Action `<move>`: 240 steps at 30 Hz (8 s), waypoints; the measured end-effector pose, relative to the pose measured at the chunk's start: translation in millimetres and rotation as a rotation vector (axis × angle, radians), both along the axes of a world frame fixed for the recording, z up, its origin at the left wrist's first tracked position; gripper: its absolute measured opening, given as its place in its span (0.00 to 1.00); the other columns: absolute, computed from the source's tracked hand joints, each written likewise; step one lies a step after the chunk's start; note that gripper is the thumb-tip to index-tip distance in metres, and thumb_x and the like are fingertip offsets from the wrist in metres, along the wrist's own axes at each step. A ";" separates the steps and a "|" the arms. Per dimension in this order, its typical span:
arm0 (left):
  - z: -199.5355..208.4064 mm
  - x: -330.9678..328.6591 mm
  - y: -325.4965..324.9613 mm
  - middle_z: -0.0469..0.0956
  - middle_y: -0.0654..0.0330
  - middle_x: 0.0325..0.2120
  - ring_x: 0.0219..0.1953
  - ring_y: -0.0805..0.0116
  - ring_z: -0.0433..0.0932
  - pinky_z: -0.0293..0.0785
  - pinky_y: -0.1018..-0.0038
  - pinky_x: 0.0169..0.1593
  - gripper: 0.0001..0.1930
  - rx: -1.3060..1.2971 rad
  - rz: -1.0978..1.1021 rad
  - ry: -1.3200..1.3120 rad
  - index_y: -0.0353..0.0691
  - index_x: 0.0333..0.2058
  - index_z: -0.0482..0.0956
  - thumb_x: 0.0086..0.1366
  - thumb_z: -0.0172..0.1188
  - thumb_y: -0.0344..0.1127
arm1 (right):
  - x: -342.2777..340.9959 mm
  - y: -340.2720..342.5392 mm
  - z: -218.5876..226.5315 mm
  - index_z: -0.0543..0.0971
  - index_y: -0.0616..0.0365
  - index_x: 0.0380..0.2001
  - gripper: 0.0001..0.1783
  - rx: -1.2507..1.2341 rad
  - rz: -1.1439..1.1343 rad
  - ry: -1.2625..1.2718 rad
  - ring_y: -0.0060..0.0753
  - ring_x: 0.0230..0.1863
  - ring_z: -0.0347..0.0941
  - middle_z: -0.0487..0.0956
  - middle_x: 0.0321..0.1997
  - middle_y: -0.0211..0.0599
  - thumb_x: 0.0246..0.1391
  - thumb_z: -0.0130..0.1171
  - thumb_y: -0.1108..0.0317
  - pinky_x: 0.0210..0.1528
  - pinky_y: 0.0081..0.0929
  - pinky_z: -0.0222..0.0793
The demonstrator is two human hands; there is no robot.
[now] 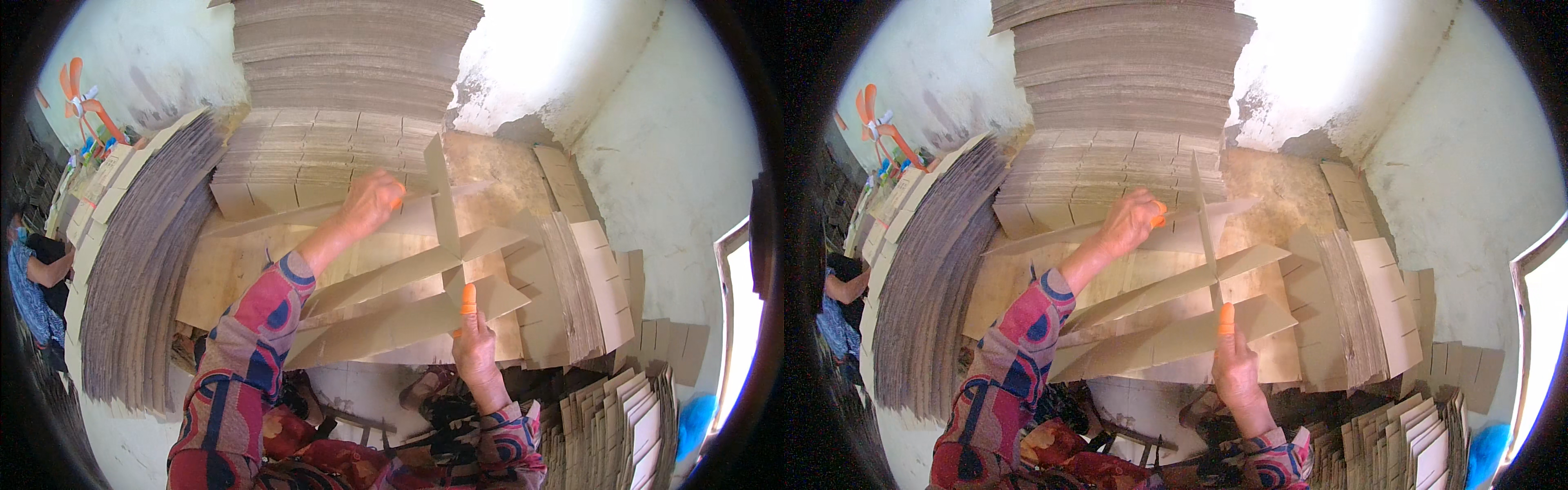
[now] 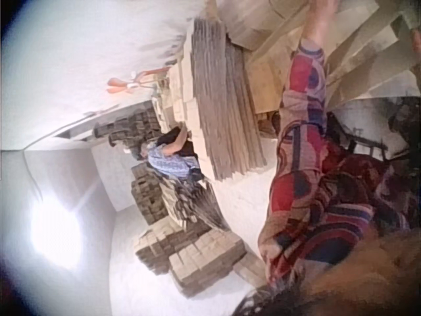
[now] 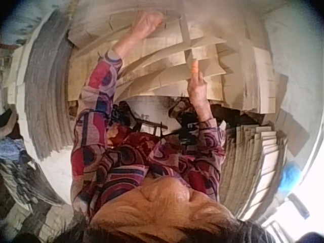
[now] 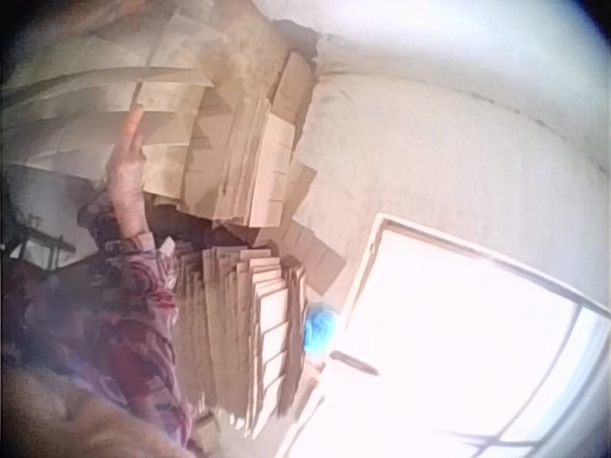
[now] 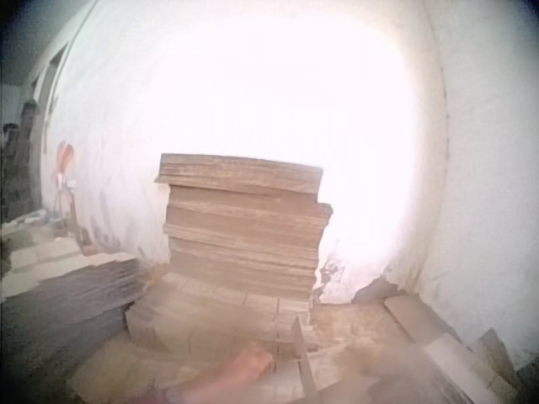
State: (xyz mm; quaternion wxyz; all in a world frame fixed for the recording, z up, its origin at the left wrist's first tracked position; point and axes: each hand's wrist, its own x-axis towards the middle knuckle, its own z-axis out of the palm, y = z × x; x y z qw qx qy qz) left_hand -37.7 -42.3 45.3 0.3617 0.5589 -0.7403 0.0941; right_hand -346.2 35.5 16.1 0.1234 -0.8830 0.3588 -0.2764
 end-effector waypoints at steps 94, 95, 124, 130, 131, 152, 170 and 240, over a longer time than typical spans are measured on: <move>-21.0 -23.8 277.2 0.78 0.50 0.29 0.35 0.48 0.74 0.70 0.59 0.40 0.18 0.501 0.145 -0.049 0.37 0.40 0.77 0.48 0.67 0.33 | -170.7 -87.7 -25.7 0.74 0.54 0.41 0.15 -0.104 -0.895 0.347 0.43 0.48 0.72 0.77 0.41 0.38 0.48 0.61 0.66 0.45 0.39 0.68; -22.8 -23.5 278.4 0.78 0.50 0.30 0.36 0.49 0.74 0.70 0.60 0.40 0.19 0.501 0.145 -0.049 0.37 0.40 0.78 0.48 0.68 0.35 | -167.2 -85.1 -19.5 0.74 0.55 0.40 0.14 -0.052 -0.918 0.307 0.44 0.47 0.72 0.77 0.41 0.40 0.49 0.60 0.66 0.44 0.39 0.69; -50.9 -62.5 253.5 0.76 0.52 0.21 0.27 0.52 0.74 0.71 0.62 0.33 0.09 0.245 -0.018 0.206 0.38 0.31 0.78 0.48 0.63 0.27 | -23.3 48.0 81.3 0.69 0.60 0.58 0.32 0.134 -0.010 -0.086 0.42 0.24 0.75 0.76 0.29 0.58 0.47 0.60 0.83 0.27 0.30 0.70; -47.3 -64.5 253.6 0.75 0.51 0.21 0.27 0.52 0.74 0.71 0.62 0.32 0.09 0.262 -0.008 0.234 0.36 0.32 0.79 0.50 0.65 0.28 | -21.5 46.9 75.9 0.71 0.63 0.56 0.28 0.165 0.025 -0.095 0.45 0.28 0.76 0.76 0.36 0.59 0.48 0.58 0.84 0.31 0.30 0.72; -46.6 -65.4 252.9 0.75 0.51 0.22 0.28 0.52 0.74 0.71 0.62 0.32 0.10 0.269 -0.010 0.239 0.36 0.33 0.79 0.50 0.65 0.28 | -23.1 44.6 70.6 0.71 0.64 0.55 0.27 0.149 0.040 -0.098 0.39 0.27 0.75 0.76 0.41 0.59 0.48 0.57 0.84 0.32 0.28 0.73; -54.0 -60.0 249.1 0.76 0.49 0.23 0.28 0.49 0.74 0.71 0.60 0.32 0.08 0.271 -0.039 0.285 0.35 0.33 0.79 0.52 0.63 0.27 | -6.6 42.6 65.4 0.68 0.64 0.58 0.30 0.179 0.245 0.057 0.58 0.28 0.73 0.76 0.28 0.58 0.49 0.57 0.78 0.29 0.42 0.69; -61.0 -51.4 243.7 0.79 0.53 0.22 0.28 0.53 0.77 0.73 0.64 0.36 0.10 0.291 -0.003 0.333 0.37 0.34 0.81 0.50 0.62 0.24 | -17.1 20.5 37.4 0.52 0.61 0.65 0.40 0.132 0.184 0.294 0.55 0.25 0.73 0.76 0.25 0.52 0.50 0.56 0.75 0.27 0.44 0.69; -64.9 20.0 103.1 0.73 0.49 0.25 0.31 0.46 0.73 0.69 0.56 0.36 0.13 0.258 0.075 -0.039 0.38 0.33 0.75 0.47 0.55 0.19 | 2.8 52.5 25.1 0.46 0.56 0.68 0.44 0.331 0.251 0.159 0.61 0.23 0.70 0.71 0.21 0.60 0.50 0.53 0.81 0.26 0.43 0.67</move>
